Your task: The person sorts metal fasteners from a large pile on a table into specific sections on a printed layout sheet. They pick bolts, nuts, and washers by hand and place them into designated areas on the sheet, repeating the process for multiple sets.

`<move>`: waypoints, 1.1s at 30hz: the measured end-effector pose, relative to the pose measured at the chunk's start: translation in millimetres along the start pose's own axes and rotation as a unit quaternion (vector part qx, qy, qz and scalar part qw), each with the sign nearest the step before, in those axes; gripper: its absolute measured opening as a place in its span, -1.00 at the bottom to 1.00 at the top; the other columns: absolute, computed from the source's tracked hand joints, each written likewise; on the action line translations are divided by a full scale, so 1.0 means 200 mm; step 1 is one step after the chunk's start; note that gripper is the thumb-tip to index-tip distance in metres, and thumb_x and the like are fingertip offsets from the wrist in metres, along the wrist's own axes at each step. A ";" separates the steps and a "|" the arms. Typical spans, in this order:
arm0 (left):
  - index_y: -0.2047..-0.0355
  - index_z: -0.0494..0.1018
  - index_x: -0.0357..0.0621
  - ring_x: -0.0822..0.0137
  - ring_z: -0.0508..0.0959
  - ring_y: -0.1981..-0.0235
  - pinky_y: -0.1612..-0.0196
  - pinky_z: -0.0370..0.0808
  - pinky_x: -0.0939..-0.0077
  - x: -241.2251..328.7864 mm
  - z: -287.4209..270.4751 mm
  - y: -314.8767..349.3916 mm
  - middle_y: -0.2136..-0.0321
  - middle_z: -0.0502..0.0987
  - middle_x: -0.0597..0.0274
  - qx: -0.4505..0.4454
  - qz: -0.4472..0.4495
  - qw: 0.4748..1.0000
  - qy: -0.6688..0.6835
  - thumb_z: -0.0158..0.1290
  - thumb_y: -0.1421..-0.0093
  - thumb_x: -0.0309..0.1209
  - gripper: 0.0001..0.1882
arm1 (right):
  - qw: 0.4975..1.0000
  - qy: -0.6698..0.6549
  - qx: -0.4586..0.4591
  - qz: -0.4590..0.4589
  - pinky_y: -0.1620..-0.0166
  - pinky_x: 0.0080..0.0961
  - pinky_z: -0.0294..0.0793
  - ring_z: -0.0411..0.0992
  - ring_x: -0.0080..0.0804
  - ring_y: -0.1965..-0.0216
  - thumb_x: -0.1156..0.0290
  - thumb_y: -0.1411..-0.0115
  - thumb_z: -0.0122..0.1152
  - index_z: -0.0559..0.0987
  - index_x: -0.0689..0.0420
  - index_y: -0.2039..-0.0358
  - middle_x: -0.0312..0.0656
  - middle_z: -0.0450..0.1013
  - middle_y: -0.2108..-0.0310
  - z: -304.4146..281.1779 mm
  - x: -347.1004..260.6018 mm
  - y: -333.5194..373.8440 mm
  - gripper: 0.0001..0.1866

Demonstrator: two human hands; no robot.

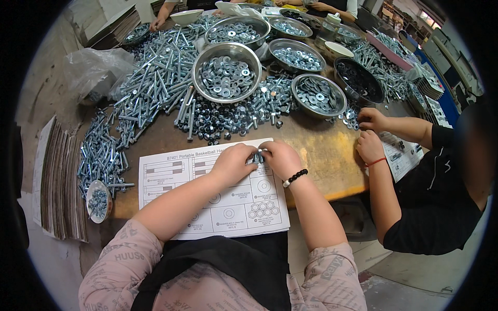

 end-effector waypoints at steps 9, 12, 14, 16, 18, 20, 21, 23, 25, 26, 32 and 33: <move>0.30 0.47 -0.15 0.11 0.46 0.33 0.23 0.39 0.30 0.01 0.03 0.02 0.43 0.47 0.12 0.033 0.043 0.998 0.010 0.12 0.05 -0.38 -0.74 | 0.999 -0.002 0.022 0.031 0.25 -0.34 0.39 0.40 -0.14 0.31 0.40 -0.04 0.12 0.55 0.09 0.35 -0.13 0.44 0.36 -0.01 0.00 0.00 -0.85; 0.31 0.47 -0.16 0.11 0.46 0.33 0.22 0.39 0.31 0.01 -0.03 0.04 0.42 0.46 0.13 0.061 0.042 0.997 0.036 0.11 0.03 -0.39 -0.76 | 0.999 -0.027 0.032 0.023 0.26 -0.37 0.39 0.41 -0.16 0.33 0.39 -0.05 0.13 0.55 0.10 0.33 -0.11 0.44 0.37 -0.05 0.00 -0.02 -0.84; 0.31 0.47 -0.16 0.11 0.46 0.32 0.21 0.39 0.31 -0.03 -0.09 0.04 0.40 0.46 0.14 0.077 0.032 0.996 0.042 0.10 0.02 -0.40 -0.77 | 0.998 -0.033 0.041 0.017 0.27 -0.39 0.40 0.42 -0.20 0.35 0.39 -0.05 0.15 0.55 0.09 0.32 -0.12 0.43 0.38 -0.09 -0.03 -0.05 -0.84; 0.31 0.47 -0.16 0.11 0.47 0.32 0.21 0.40 0.32 -0.14 -0.19 0.04 0.39 0.45 0.15 0.092 0.020 0.995 0.028 0.09 0.00 -0.40 -0.78 | 0.999 -0.026 0.038 -0.007 0.28 -0.40 0.40 0.42 -0.21 0.36 0.39 -0.04 0.16 0.55 0.08 0.32 -0.15 0.43 0.39 -0.11 -0.07 -0.10 -0.84; 0.31 0.48 -0.13 0.14 0.47 0.32 0.23 0.41 0.33 -0.30 -0.25 0.03 0.39 0.45 0.17 0.078 0.012 0.996 -0.033 0.07 -0.01 -0.42 -0.80 | 0.999 0.012 0.033 -0.027 0.27 -0.36 0.40 0.41 -0.19 0.35 0.39 -0.04 0.14 0.56 0.03 0.35 -0.18 0.41 0.39 -0.07 -0.11 -0.15 -0.86; 0.29 0.50 -0.05 0.18 0.48 0.31 0.25 0.43 0.38 -0.38 -0.31 0.02 0.37 0.45 0.21 0.023 -0.012 0.996 -0.085 0.05 -0.03 -0.44 -0.80 | 0.995 0.074 0.023 -0.063 0.26 -0.34 0.40 0.41 -0.18 0.33 0.38 -0.04 0.13 0.56 0.02 0.36 -0.19 0.41 0.39 -0.01 -0.15 -0.22 -0.87; 0.27 0.50 -0.03 0.19 0.48 0.31 0.25 0.43 0.38 -0.42 -0.33 0.02 0.37 0.45 0.21 0.004 0.012 0.995 -0.097 0.04 -0.03 -0.45 -0.79 | 0.994 0.087 0.013 -0.059 0.25 -0.31 0.40 0.40 -0.16 0.30 0.37 -0.03 0.12 0.55 0.02 0.37 -0.17 0.41 0.38 0.02 -0.18 -0.25 -0.87; 0.25 0.50 -0.01 0.20 0.48 0.31 0.25 0.43 0.38 -0.45 -0.35 0.01 0.36 0.44 0.21 -0.037 0.052 0.992 -0.105 0.03 -0.04 -0.47 -0.77 | 0.990 0.135 -0.019 -0.032 0.21 -0.30 0.41 0.41 -0.13 0.27 0.35 -0.02 0.14 0.55 0.01 0.33 -0.13 0.40 0.35 0.10 -0.17 -0.33 -0.84; 0.23 0.50 -0.01 0.20 0.48 0.30 0.24 0.43 0.38 -0.46 -0.37 0.00 0.36 0.44 0.22 -0.080 0.081 0.989 -0.098 0.03 -0.04 -0.48 -0.75 | 0.985 0.164 -0.048 -0.006 0.19 -0.28 0.42 0.40 -0.09 0.23 0.37 -0.01 0.15 0.53 0.04 0.31 -0.08 0.39 0.30 0.15 -0.20 -0.38 -0.81; 0.22 0.50 0.00 0.20 0.48 0.30 0.24 0.43 0.38 -0.47 -0.37 0.00 0.35 0.44 0.23 -0.102 0.066 0.985 -0.123 0.03 -0.04 -0.48 -0.74 | 0.981 0.185 -0.057 -0.004 0.19 -0.28 0.43 0.41 -0.08 0.23 0.38 0.00 0.16 0.52 0.06 0.30 -0.06 0.39 0.28 0.17 -0.23 -0.39 -0.80; 0.17 0.49 0.08 0.19 0.49 0.29 0.22 0.44 0.34 -0.46 -0.36 -0.04 0.31 0.46 0.27 -0.134 0.063 0.980 -0.130 0.01 -0.04 -0.45 -0.70 | 0.983 0.161 -0.071 -0.055 0.21 -0.27 0.44 0.42 -0.08 0.25 0.39 0.02 0.20 0.51 0.02 0.30 -0.07 0.38 0.29 0.27 -0.31 -0.39 -0.78; 0.17 0.48 0.08 0.18 0.49 0.29 0.23 0.44 0.33 -0.45 -0.36 -0.04 0.32 0.46 0.26 -0.146 0.066 0.977 -0.139 0.01 -0.04 -0.44 -0.70 | 0.980 0.172 -0.083 -0.062 0.20 -0.28 0.44 0.42 -0.09 0.25 0.40 0.02 0.19 0.52 0.01 0.30 -0.07 0.37 0.29 0.28 -0.31 -0.39 -0.79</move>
Point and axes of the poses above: each hand's wrist, its own y-axis away from the middle knuckle, its own z-axis out of the palm, x = y × z, the point moved 6 cm from there along -y, towards the middle knuckle
